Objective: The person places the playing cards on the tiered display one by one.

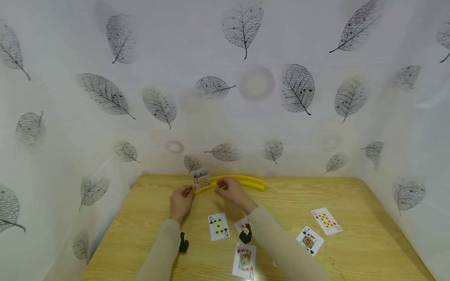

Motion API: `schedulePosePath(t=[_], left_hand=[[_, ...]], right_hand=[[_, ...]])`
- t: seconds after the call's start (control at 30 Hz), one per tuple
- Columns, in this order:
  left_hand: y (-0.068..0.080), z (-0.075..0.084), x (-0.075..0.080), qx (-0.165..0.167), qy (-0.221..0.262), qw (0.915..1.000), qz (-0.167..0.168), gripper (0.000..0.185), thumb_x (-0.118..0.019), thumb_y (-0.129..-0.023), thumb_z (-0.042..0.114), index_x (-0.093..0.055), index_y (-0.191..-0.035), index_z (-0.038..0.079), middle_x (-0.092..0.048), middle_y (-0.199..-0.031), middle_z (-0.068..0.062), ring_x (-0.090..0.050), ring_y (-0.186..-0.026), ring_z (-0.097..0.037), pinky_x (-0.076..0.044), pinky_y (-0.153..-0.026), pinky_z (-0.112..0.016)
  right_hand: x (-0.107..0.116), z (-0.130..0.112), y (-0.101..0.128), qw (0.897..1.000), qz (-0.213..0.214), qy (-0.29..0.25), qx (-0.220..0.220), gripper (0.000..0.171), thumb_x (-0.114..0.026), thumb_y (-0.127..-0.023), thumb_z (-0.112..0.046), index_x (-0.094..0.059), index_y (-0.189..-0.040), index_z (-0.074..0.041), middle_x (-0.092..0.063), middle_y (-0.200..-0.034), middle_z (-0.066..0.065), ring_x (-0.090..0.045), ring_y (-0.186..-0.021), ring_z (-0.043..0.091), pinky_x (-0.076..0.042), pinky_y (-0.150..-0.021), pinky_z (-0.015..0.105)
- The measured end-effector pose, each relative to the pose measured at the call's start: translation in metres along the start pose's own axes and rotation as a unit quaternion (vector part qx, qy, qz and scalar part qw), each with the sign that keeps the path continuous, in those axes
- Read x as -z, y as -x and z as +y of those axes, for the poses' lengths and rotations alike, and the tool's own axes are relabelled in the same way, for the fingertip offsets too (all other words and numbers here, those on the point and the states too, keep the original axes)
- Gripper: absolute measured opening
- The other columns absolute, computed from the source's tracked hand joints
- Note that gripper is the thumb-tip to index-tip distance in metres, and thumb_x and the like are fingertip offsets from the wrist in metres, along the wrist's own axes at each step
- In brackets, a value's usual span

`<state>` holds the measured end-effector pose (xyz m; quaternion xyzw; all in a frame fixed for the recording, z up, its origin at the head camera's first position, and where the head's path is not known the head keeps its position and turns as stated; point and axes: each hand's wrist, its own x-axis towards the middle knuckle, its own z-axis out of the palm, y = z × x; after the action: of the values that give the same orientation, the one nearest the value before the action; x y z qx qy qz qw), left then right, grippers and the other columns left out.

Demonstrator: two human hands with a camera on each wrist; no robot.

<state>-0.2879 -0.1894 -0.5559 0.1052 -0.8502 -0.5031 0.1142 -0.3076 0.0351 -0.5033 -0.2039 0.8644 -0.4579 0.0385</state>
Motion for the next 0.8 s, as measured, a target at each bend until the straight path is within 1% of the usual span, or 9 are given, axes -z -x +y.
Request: schedulePosePath(t=[0.1, 0.17, 0.3, 0.37, 0.47, 0.53, 0.6, 0.7, 0.8], left_hand=[[-0.001, -0.001, 0.000, -0.003, -0.003, 1.0000, 0.005, 0.026, -0.070, -0.100, 0.008, -0.074, -0.124, 0.000, -0.078, -0.118, -0.020, -0.075, -0.112, -0.035, -0.062, -0.097, -0.046], [-0.001, -0.001, -0.001, -0.006, -0.005, 0.9999, 0.006, 0.025, -0.070, -0.099, 0.009, -0.074, -0.123, 0.000, -0.078, -0.118, -0.020, -0.075, -0.112, -0.035, -0.062, -0.098, -0.047], [-0.001, -0.002, 0.001, -0.007, -0.010, 0.9999, 0.005, 0.025, -0.070, -0.100, 0.010, -0.074, -0.123, 0.001, -0.078, -0.118, -0.019, -0.075, -0.113, -0.036, -0.061, -0.099, -0.048], [0.000, -0.003, 0.001, 0.000, -0.011, 0.9999, 0.000, 0.025, -0.070, -0.100, 0.010, -0.074, -0.124, 0.002, -0.078, -0.120, -0.019, -0.075, -0.114, -0.035, -0.061, -0.100, -0.048], [0.000, -0.004, 0.001, 0.004, -0.013, 0.9999, -0.006, 0.026, -0.069, -0.101, 0.010, -0.073, -0.125, 0.002, -0.077, -0.121, -0.019, -0.074, -0.115, -0.036, -0.061, -0.100, -0.048], [-0.001, -0.004, 0.000, 0.007, -0.013, 0.9999, -0.007, 0.027, -0.068, -0.101, 0.011, -0.073, -0.126, 0.002, -0.077, -0.122, -0.019, -0.074, -0.115, -0.035, -0.061, -0.101, -0.047], [0.000, -0.003, 0.001, 0.004, -0.013, 0.9999, -0.007, 0.027, -0.068, -0.101, 0.011, -0.072, -0.126, 0.002, -0.077, -0.122, -0.019, -0.074, -0.115, -0.035, -0.061, -0.100, -0.047], [0.000, -0.001, 0.001, -0.003, -0.010, 0.9999, -0.004, 0.026, -0.068, -0.101, 0.009, -0.073, -0.125, 0.000, -0.077, -0.120, -0.020, -0.074, -0.113, -0.036, -0.061, -0.099, -0.048], [0.001, 0.000, 0.002, -0.004, -0.008, 1.0000, -0.002, 0.025, -0.069, -0.101, 0.009, -0.074, -0.123, 0.000, -0.077, -0.119, -0.020, -0.074, -0.113, -0.036, -0.062, -0.098, -0.047]], right_hand=[[0.004, 0.000, 0.010, 1.000, -0.014, 0.008, 0.002, 0.033, -0.072, -0.100, -0.020, -0.069, -0.122, 0.004, -0.073, -0.116, 0.018, -0.069, -0.102, 0.028, -0.061, -0.091, 0.043], [0.006, 0.000, 0.018, 1.000, -0.022, 0.014, 0.008, 0.035, -0.072, -0.100, -0.021, -0.068, -0.124, 0.004, -0.073, -0.118, 0.018, -0.068, -0.104, 0.029, -0.060, -0.093, 0.045], [0.008, 0.002, 0.031, 0.999, -0.034, 0.022, 0.010, 0.040, -0.072, -0.100, -0.026, -0.068, -0.128, 0.003, -0.072, -0.125, 0.019, -0.066, -0.113, 0.034, -0.057, -0.101, 0.050], [0.008, 0.004, 0.038, 0.999, -0.040, 0.027, 0.014, 0.042, -0.074, -0.099, -0.027, -0.067, -0.129, 0.002, -0.071, -0.128, 0.020, -0.065, -0.117, 0.038, -0.055, -0.103, 0.054], [0.010, 0.006, 0.048, 0.997, -0.054, 0.043, 0.020, 0.048, -0.074, -0.098, -0.031, -0.066, -0.132, 0.002, -0.068, -0.133, 0.020, -0.064, -0.124, 0.040, -0.053, -0.107, 0.057], [0.011, 0.006, 0.053, 0.996, -0.061, 0.064, 0.022, 0.050, -0.075, -0.097, -0.033, -0.066, -0.134, 0.001, -0.067, -0.136, 0.020, -0.062, -0.127, 0.041, -0.052, -0.109, 0.058], [0.012, 0.007, 0.059, 0.992, -0.068, 0.098, 0.026, 0.054, -0.076, -0.096, -0.037, -0.065, -0.135, -0.001, -0.065, -0.138, 0.019, -0.061, -0.129, 0.039, -0.051, -0.111, 0.056], [0.011, 0.009, 0.066, 0.984, -0.074, 0.155, 0.043, 0.059, -0.079, -0.093, -0.042, -0.065, -0.136, -0.004, -0.063, -0.140, 0.019, -0.060, -0.129, 0.038, -0.052, -0.111, 0.056], [0.011, 0.012, 0.071, 0.975, -0.082, 0.199, 0.061, 0.064, -0.081, -0.091, -0.047, -0.065, -0.137, -0.007, -0.061, -0.143, 0.018, -0.060, -0.130, 0.037, -0.051, -0.111, 0.056]])
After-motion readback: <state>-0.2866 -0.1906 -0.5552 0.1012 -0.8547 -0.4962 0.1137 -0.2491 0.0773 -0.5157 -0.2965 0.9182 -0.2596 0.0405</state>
